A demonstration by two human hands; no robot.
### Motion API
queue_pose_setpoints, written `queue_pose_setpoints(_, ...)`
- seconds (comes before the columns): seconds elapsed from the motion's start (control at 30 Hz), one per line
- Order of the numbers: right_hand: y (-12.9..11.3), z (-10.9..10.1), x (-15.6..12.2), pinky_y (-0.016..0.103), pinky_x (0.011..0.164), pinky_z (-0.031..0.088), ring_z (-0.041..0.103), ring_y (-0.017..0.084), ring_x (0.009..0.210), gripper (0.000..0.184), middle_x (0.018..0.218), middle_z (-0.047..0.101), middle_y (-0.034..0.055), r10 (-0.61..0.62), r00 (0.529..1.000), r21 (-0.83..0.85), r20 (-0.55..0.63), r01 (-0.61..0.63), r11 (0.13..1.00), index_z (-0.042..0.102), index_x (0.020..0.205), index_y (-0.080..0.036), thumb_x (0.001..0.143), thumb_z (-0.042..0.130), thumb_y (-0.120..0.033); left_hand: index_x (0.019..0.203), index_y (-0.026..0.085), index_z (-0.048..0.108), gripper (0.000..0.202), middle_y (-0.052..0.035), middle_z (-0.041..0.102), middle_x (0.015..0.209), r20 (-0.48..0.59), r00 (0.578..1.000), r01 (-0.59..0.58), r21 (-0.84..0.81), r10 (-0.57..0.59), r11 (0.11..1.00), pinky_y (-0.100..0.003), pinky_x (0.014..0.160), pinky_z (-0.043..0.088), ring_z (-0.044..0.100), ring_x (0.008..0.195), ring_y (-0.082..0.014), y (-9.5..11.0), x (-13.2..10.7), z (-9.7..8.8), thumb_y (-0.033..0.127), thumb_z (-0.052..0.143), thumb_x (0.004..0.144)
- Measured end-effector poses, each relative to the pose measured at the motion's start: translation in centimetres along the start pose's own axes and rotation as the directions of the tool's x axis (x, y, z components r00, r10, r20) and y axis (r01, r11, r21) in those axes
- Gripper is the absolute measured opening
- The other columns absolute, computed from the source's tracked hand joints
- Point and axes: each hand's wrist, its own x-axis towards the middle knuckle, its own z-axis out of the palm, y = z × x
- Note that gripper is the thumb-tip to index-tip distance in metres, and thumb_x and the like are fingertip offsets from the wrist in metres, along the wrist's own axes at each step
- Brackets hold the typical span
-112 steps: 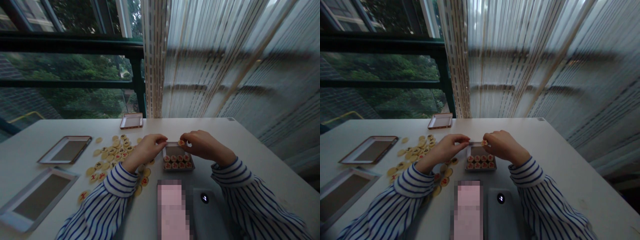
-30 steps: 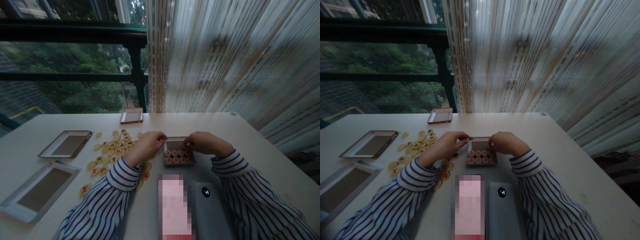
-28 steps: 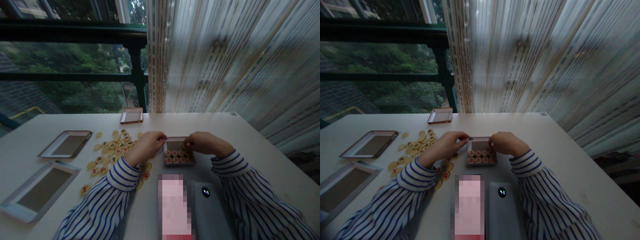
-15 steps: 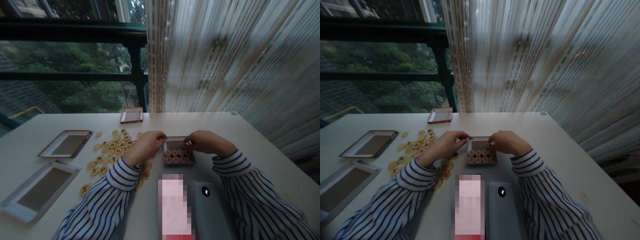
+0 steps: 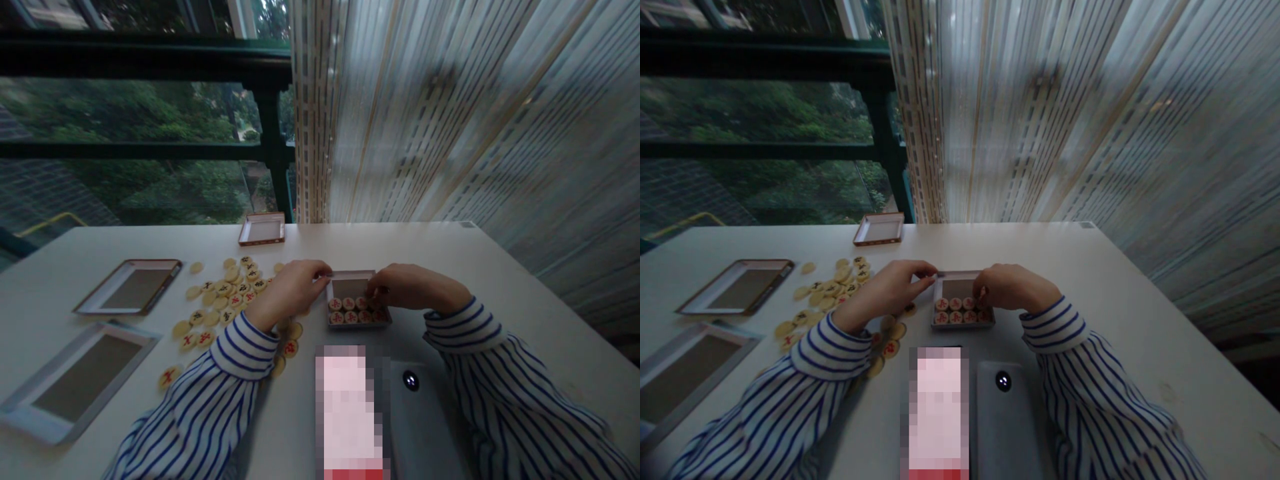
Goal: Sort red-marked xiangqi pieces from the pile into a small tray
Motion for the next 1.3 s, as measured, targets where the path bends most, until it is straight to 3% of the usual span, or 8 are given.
queue_pose_setpoints(0.53, 0.0, 0.2, 0.0, 0.026, 0.061, 0.04, 0.063, 0.017, 0.073, 0.028, 0.085, 0.07, 0.0041, -0.022, 1.0, -0.014, -0.021, 0.021, 1.0, 0.07, 0.092, -0.028, 0.074, 0.051, -0.022, 0.1, 0.02, 0.066, 0.03, -0.0062, 0.069, 0.098, -0.01, 1.0, -0.02, -0.003, 0.02, 1.0, -0.032, 0.077, 0.045, 0.062, 0.088, -0.021, 0.0, -0.1, -0.1, 0.033, 0.044, 0.084)
queue_pose_setpoints(0.87, 0.1, -0.4, -0.3, 0.026, 0.059, 0.039, 0.062, 0.017, 0.072, 0.026, 0.084, 0.07, 0.0028, -0.008, 0.999, -0.02, -0.039, 0.007, 1.0, 0.069, 0.094, -0.03, 0.074, 0.053, -0.024, 0.101, 0.019, 0.065, 0.03, -0.0063, 0.069, 0.1, -0.014, 1.0, -0.022, -0.002, 0.022, 1.0, -0.031, 0.079, 0.045, 0.062, 0.09, -0.0205, -0.1, -0.1, -0.3, 0.032, 0.045, 0.084)
queue_pose_setpoints(1.0, -0.5, -1.2, -0.8, 0.026, 0.059, 0.035, 0.059, 0.016, 0.068, 0.021, 0.078, 0.068, 0.0032, -0.018, 0.986, -0.082, -0.165, 0.004, 0.997, 0.068, 0.087, -0.025, 0.079, 0.048, -0.027, 0.103, 0.018, 0.065, 0.031, -0.0066, 0.069, 0.101, -0.073, 0.997, 0.007, -0.014, -0.008, 1.0, -0.031, 0.081, 0.046, 0.062, 0.092, -0.0203, -0.2, -0.3, -1.1, 0.033, 0.047, 0.084)
queue_pose_setpoints(1.17, -2.5, -2.2, -1.2, 0.025, 0.058, 0.031, 0.054, 0.014, 0.066, 0.02, 0.079, 0.066, 0.0038, -0.038, 0.924, -0.131, -0.38, -0.013, 0.991, 0.063, 0.084, -0.02, 0.082, 0.044, -0.026, 0.103, 0.018, 0.065, 0.03, -0.0055, 0.069, 0.099, -0.151, 0.988, 0.03, -0.067, -0.04, 0.997, -0.031, 0.081, 0.047, 0.063, 0.09, -0.0195, -0.3, -0.8, -2.6, 0.033, 0.048, 0.083)
queue_pose_setpoints(1.3, -3.7, -2.5, -1.6, 0.024, 0.06, 0.032, 0.052, 0.013, 0.067, 0.019, 0.078, 0.063, 0.0036, -0.113, 0.859, -0.111, -0.5, 0.066, 0.992, 0.061, 0.083, -0.018, 0.082, 0.043, -0.021, 0.101, 0.018, 0.066, 0.029, -0.0055, 0.069, 0.099, -0.206, 0.978, 0.025, -0.071, -0.039, 0.997, -0.033, 0.081, 0.047, 0.062, 0.089, -0.0191, -0.3, -1.1, -3.6, 0.033, 0.05, 0.082)
